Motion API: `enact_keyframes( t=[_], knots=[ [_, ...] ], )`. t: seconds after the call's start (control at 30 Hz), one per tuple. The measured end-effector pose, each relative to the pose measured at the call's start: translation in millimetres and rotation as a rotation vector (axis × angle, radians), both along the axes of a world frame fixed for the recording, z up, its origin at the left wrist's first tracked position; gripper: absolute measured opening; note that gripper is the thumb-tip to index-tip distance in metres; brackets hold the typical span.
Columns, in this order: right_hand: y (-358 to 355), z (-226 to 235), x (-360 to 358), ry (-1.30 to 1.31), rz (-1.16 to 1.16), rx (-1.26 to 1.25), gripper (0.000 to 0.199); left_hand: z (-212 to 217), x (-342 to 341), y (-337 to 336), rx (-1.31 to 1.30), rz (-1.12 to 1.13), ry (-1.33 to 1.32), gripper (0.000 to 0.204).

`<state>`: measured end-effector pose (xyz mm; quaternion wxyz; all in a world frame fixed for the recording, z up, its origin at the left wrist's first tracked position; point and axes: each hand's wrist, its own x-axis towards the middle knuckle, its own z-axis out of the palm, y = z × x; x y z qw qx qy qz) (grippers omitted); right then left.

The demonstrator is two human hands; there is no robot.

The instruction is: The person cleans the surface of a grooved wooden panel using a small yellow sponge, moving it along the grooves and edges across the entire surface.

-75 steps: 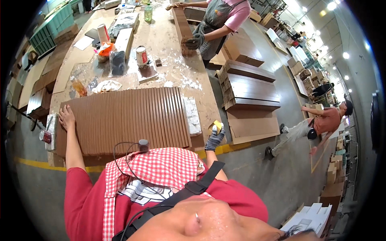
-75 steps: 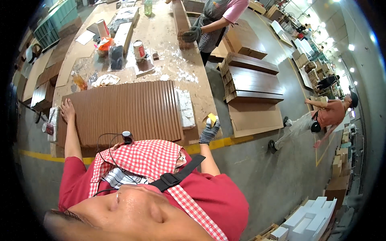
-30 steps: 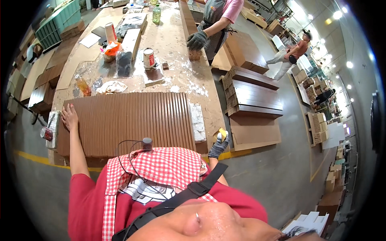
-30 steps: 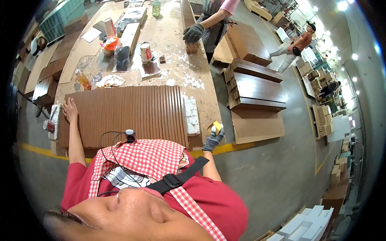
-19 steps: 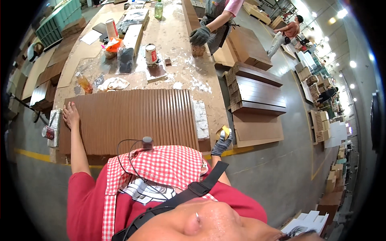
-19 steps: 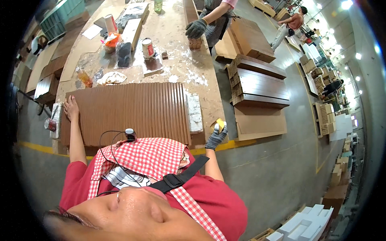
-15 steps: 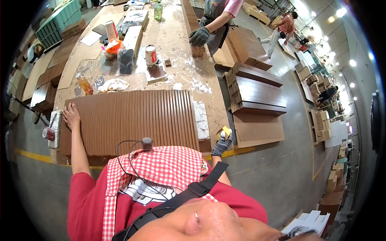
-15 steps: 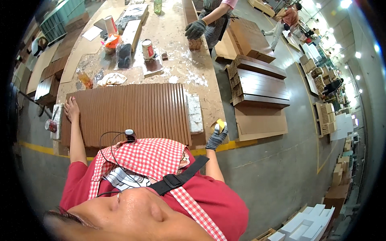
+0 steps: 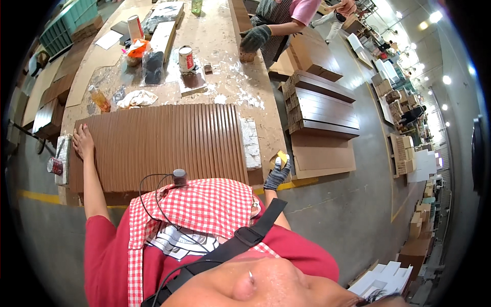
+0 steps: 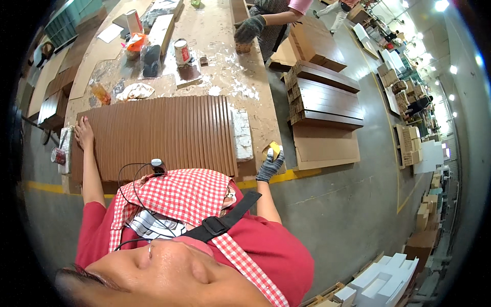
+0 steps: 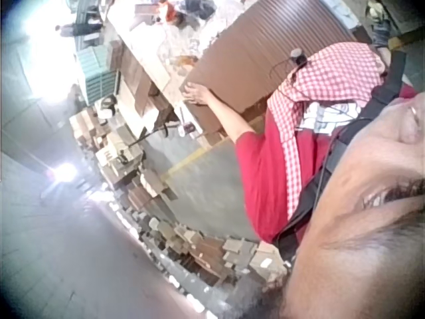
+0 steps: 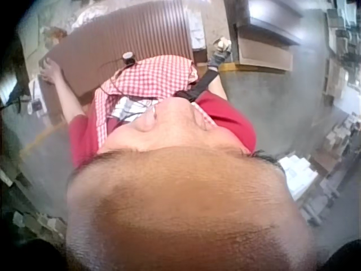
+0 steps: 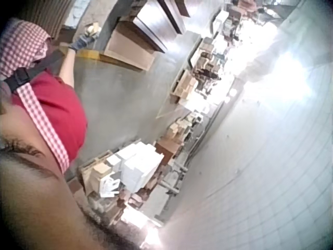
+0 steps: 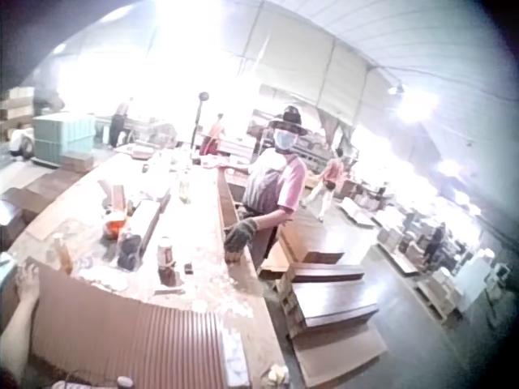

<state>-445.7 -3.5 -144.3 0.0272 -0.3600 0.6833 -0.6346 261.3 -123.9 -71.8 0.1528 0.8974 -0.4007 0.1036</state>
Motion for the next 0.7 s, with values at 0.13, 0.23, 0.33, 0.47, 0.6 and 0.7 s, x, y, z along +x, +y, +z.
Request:
enact_keyframes(
  t=[0.13, 0.23, 0.33, 0.47, 0.6, 0.7],
  knots=[
    [2.0, -2.6, -3.1, 0.041, -0.007, -0.003, 0.045, 7.4, -8.7, -1.0, 0.01, 0.022, 0.019, 0.055],
    [0.2, -5.8, -0.2, 0.033, -0.031, -0.038, 0.045, 6.0, -0.2, 3.2, 0.002, 0.012, 0.016, 0.055],
    [3.8, 8.9, 5.3, 0.007, -0.018, 0.037, 0.046, -3.8, 7.0, 4.7, -0.027, 0.001, -0.016, 0.055],
    [0.1, -4.5, -8.1, -0.092, 0.008, -0.016, 0.046, -5.6, 6.8, -9.7, -0.021, -0.024, -0.088, 0.053],
    [-2.6, 3.1, -2.2, 0.028, -0.004, 0.017, 0.047, -17.2, 13.8, -1.0, -0.088, 0.021, -0.11, 0.05],
    [-1.4, 9.6, -4.2, 0.058, 0.068, -0.002, 0.043, 0.0, -9.1, -2.7, 0.06, 0.052, -0.065, 0.052]
  ],
)
